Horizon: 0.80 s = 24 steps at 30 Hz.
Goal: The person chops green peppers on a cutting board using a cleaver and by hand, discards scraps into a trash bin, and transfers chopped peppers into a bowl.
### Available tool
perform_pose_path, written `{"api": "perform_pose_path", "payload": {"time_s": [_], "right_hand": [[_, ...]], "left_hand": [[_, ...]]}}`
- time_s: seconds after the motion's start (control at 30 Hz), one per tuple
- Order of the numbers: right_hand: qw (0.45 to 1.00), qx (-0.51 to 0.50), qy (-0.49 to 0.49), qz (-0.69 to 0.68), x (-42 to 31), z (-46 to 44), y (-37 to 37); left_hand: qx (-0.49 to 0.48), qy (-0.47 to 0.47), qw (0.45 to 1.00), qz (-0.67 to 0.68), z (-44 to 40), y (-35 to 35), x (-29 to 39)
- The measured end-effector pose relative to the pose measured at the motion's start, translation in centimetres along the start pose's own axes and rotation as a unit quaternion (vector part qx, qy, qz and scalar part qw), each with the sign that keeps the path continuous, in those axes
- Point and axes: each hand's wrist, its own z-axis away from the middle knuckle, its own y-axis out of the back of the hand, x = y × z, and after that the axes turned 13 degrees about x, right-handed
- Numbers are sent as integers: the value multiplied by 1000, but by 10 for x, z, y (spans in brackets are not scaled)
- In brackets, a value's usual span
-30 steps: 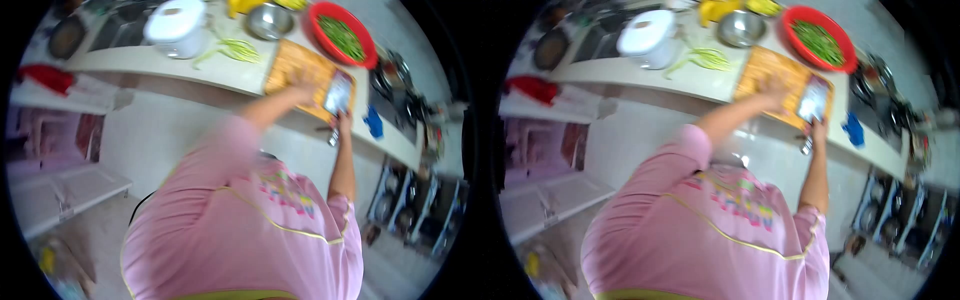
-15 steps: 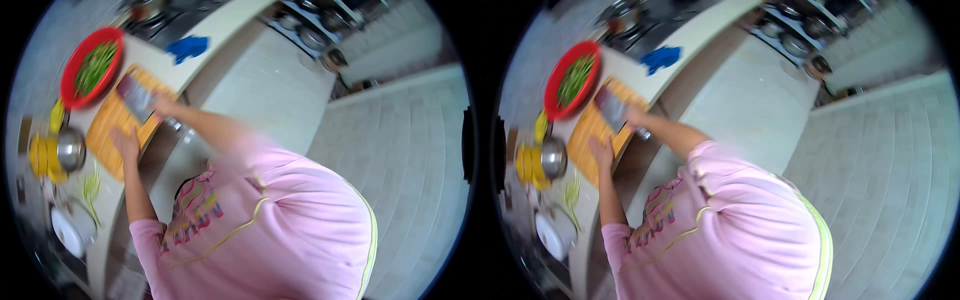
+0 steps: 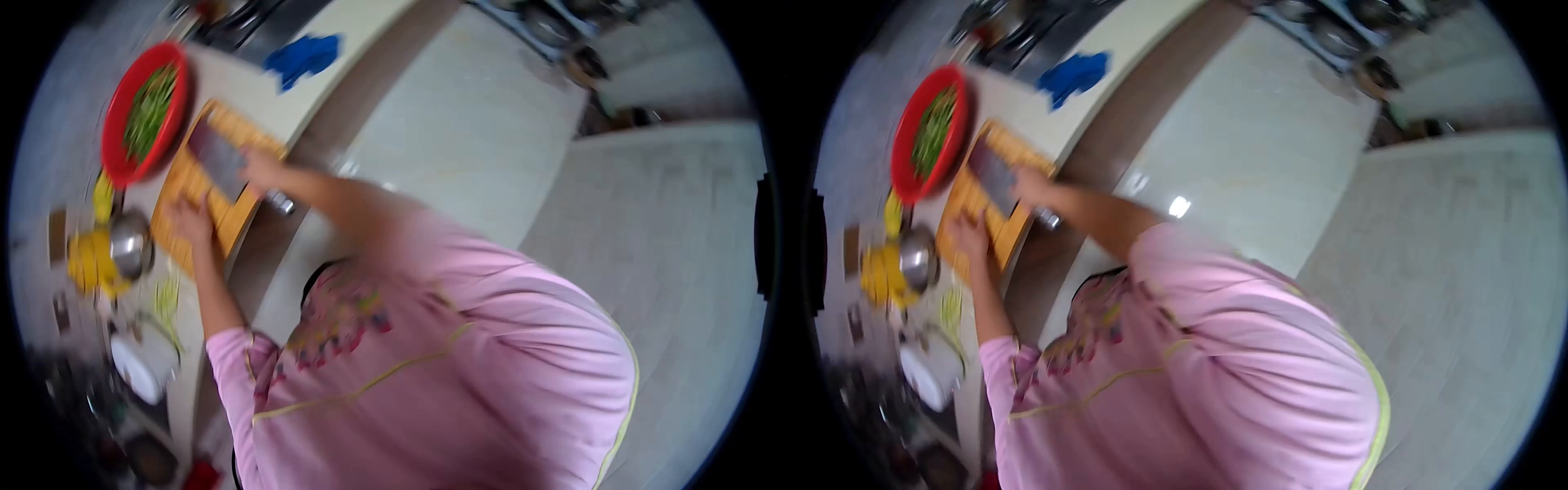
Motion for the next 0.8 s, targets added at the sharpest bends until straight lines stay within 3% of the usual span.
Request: {"api": "perform_pose_path", "payload": {"time_s": [0.13,0.17,0.2,0.23,0.27,0.37,0.5,0.67,0.8], "right_hand": [[999,-2,-24,-28,-2,2,5],[999,-5,-30,-33,-2,2,4],[999,-6,-35,-36,1,0,2],[999,-1,-42,-32,-4,2,3],[999,7,-47,-23,-6,3,1],[997,-14,-49,-60,5,-1,2],[988,-58,-70,-127,-8,17,11],[988,-81,-94,-92,-21,94,20],[967,-168,-178,-78,-10,162,7]], "left_hand": [[39,57,954,293,7,33,-25],[43,49,947,314,13,40,-30],[43,43,946,319,20,43,-32],[81,-65,963,248,27,37,-39],[40,-43,979,196,39,55,-34],[45,-15,989,140,73,92,-43],[-31,169,933,318,137,141,-87],[-47,290,910,292,280,152,-180],[-17,448,833,323,422,141,-241]]}}
